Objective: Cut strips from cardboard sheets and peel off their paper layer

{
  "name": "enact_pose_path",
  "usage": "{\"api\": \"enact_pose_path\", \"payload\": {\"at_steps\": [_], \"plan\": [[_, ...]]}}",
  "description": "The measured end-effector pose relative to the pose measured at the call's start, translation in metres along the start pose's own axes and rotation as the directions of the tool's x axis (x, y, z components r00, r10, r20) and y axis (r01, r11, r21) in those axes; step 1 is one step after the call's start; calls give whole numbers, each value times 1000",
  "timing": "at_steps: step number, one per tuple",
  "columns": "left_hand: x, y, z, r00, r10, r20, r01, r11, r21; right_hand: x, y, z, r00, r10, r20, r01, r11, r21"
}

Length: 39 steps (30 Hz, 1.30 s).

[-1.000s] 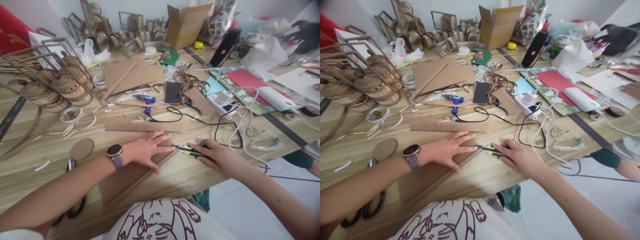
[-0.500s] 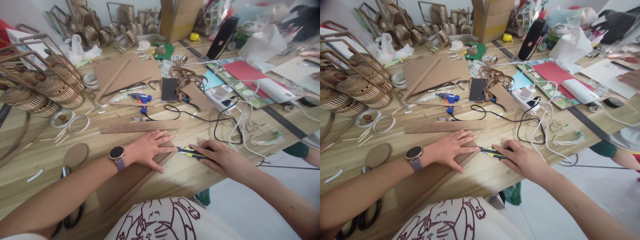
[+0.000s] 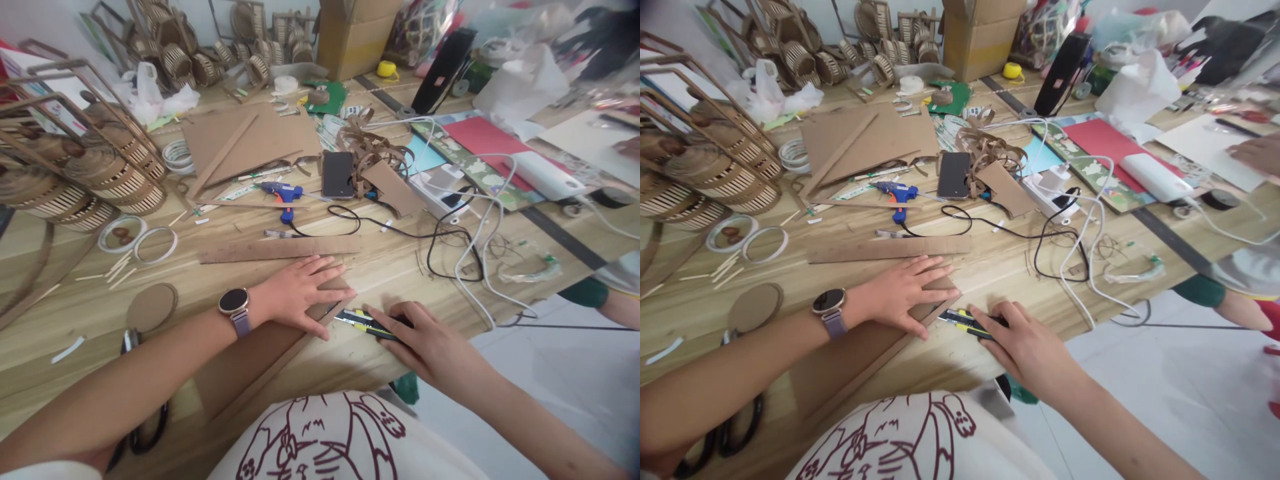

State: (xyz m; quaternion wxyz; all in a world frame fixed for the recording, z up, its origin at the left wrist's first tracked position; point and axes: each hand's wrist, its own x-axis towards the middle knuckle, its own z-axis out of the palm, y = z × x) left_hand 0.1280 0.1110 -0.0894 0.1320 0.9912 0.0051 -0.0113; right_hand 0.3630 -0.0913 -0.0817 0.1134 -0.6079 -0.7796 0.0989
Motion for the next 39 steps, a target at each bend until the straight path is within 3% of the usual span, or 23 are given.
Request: {"api": "enact_pose_path", "payload": {"at_steps": [8,23,27,33,39], "plan": [[-2,0,7,998,16,-56,-13,998,54,-1,-31,4,999,41,-19,-41,999,-5],[-1,1,7,996,24,-88,-16,996,88,1,-33,5,999,11,-39,-12,999,-39],[-21,23,-2,981,-85,-176,94,995,44,1,-33,5,999,3,-42,-4,1000,-25],[-85,78,-2,945,-313,-97,316,948,23,0,-30,9,999,10,-52,-13,999,-50],[-102,89,11,909,-412,-64,415,909,44,4,-25,9,999,-10,-52,6,997,-71]]}}
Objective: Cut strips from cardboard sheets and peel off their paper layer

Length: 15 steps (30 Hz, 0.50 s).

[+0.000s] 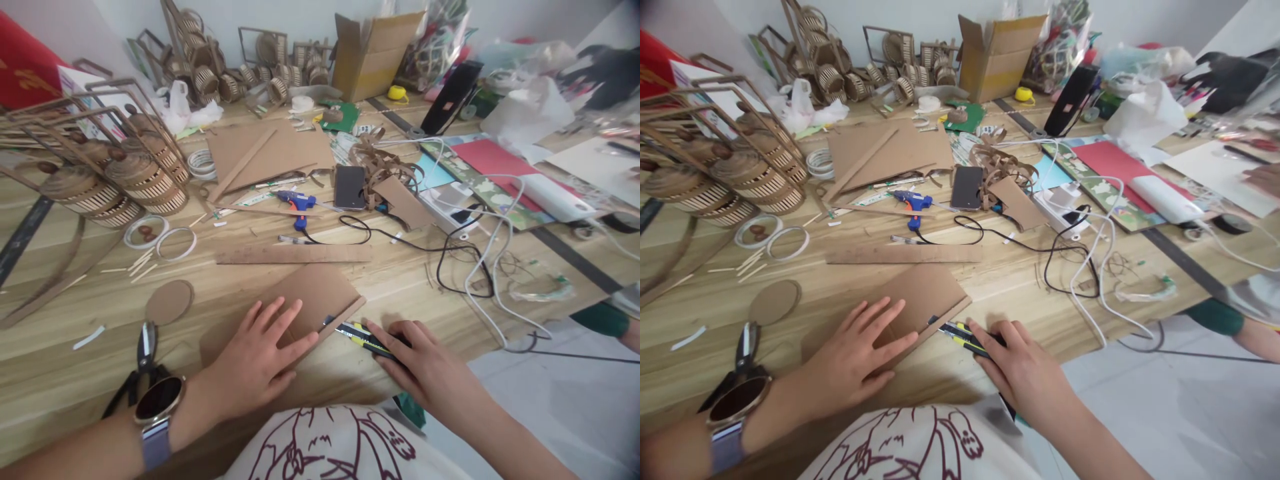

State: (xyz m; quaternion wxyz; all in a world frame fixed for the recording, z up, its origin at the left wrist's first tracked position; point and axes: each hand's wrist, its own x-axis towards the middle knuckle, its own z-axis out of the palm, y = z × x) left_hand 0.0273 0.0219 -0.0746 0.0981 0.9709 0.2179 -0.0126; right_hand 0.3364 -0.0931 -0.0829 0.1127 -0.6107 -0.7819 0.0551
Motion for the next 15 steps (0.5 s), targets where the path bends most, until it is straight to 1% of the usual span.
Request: {"api": "enact_pose_path", "payload": {"at_steps": [3,5,7,15], "plan": [[6,-1,1,996,-87,-3,87,996,2,3,2,-1,1000,-10,8,10,1000,3],[9,-2,1,986,-165,9,165,986,5,5,3,-1,1000,-13,14,13,1000,11],[11,-3,2,976,-216,18,216,976,6,6,4,-1,1000,-16,15,16,1000,14],[14,-7,4,975,-223,-20,223,975,8,9,7,-2,1000,-15,8,15,1000,14]]}}
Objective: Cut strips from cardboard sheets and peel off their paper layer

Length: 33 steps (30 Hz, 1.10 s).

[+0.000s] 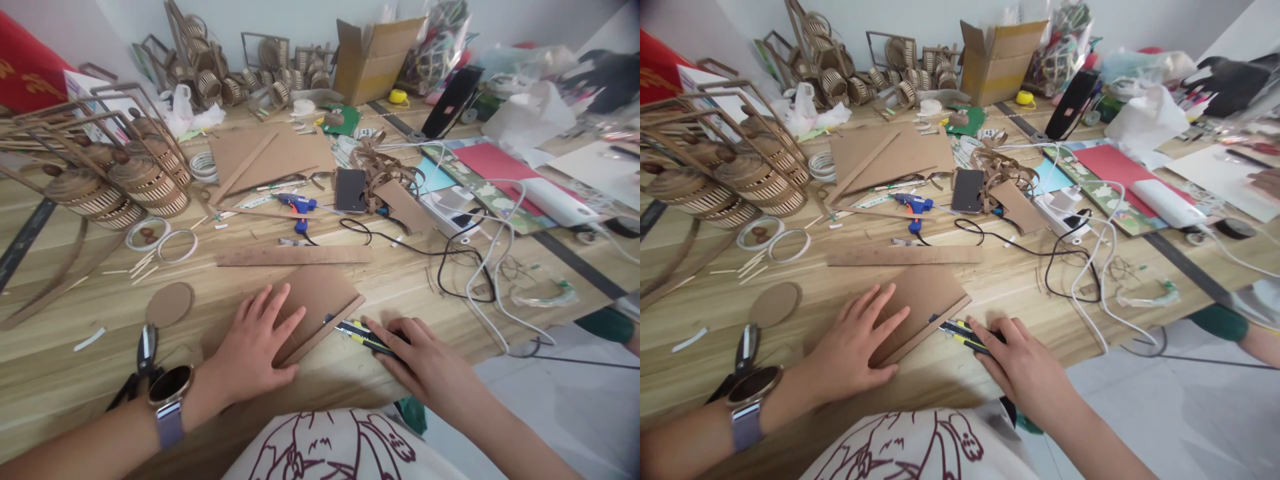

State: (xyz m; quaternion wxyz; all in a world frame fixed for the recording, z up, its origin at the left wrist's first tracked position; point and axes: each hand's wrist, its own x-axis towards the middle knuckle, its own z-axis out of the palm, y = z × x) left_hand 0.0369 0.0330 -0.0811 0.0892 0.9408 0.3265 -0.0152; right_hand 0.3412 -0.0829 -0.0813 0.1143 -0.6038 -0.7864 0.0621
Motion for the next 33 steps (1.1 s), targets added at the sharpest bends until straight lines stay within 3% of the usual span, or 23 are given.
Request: {"api": "enact_pose_path", "payload": {"at_steps": [15,27,33], "plan": [[10,2,-8,998,-27,56,28,1000,-12,5,7,1,1000,-22,-2,22,999,-24],[14,-1,-5,1000,-6,22,6,1000,-14,8,12,0,1000,-10,27,10,1000,-21],[30,-8,-10,1000,-7,25,7,1000,-8,23,23,-4,998,7,63,-6,1000,-12]]}}
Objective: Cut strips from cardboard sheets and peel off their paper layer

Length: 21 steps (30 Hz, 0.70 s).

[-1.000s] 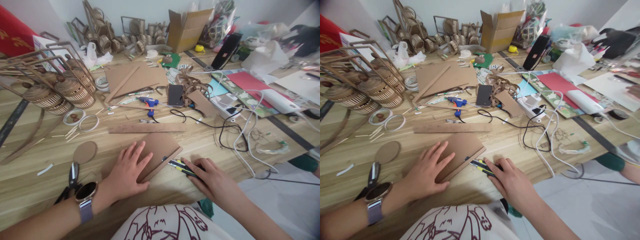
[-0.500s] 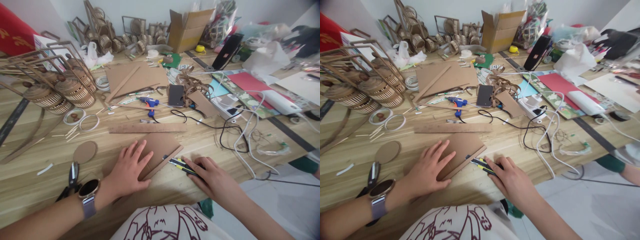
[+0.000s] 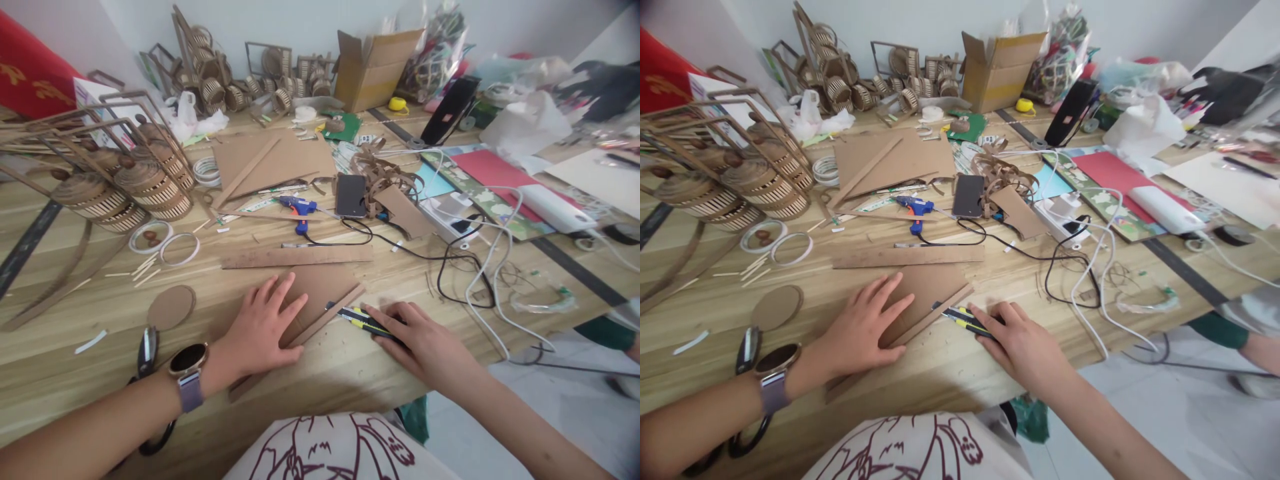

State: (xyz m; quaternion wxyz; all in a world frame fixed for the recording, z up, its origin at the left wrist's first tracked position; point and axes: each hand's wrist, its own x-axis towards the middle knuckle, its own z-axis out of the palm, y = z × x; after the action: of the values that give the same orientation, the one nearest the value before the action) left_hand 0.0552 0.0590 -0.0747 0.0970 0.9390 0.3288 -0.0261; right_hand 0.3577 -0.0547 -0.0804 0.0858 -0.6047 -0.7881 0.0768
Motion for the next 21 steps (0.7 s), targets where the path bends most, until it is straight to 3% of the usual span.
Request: {"api": "enact_pose_path", "payload": {"at_steps": [7,14,17,21], "plan": [[29,-5,-10,998,-70,-6,70,998,1,35,14,-12,999,25,41,-23,999,-27],[20,9,-1,993,-113,-33,113,994,8,39,24,-15,998,47,48,-49,998,33],[21,0,2,995,-11,-100,15,999,34,39,25,-15,999,32,15,-32,999,43],[33,-17,4,946,300,-127,-297,954,39,40,23,-17,998,42,43,-43,998,40]]}}
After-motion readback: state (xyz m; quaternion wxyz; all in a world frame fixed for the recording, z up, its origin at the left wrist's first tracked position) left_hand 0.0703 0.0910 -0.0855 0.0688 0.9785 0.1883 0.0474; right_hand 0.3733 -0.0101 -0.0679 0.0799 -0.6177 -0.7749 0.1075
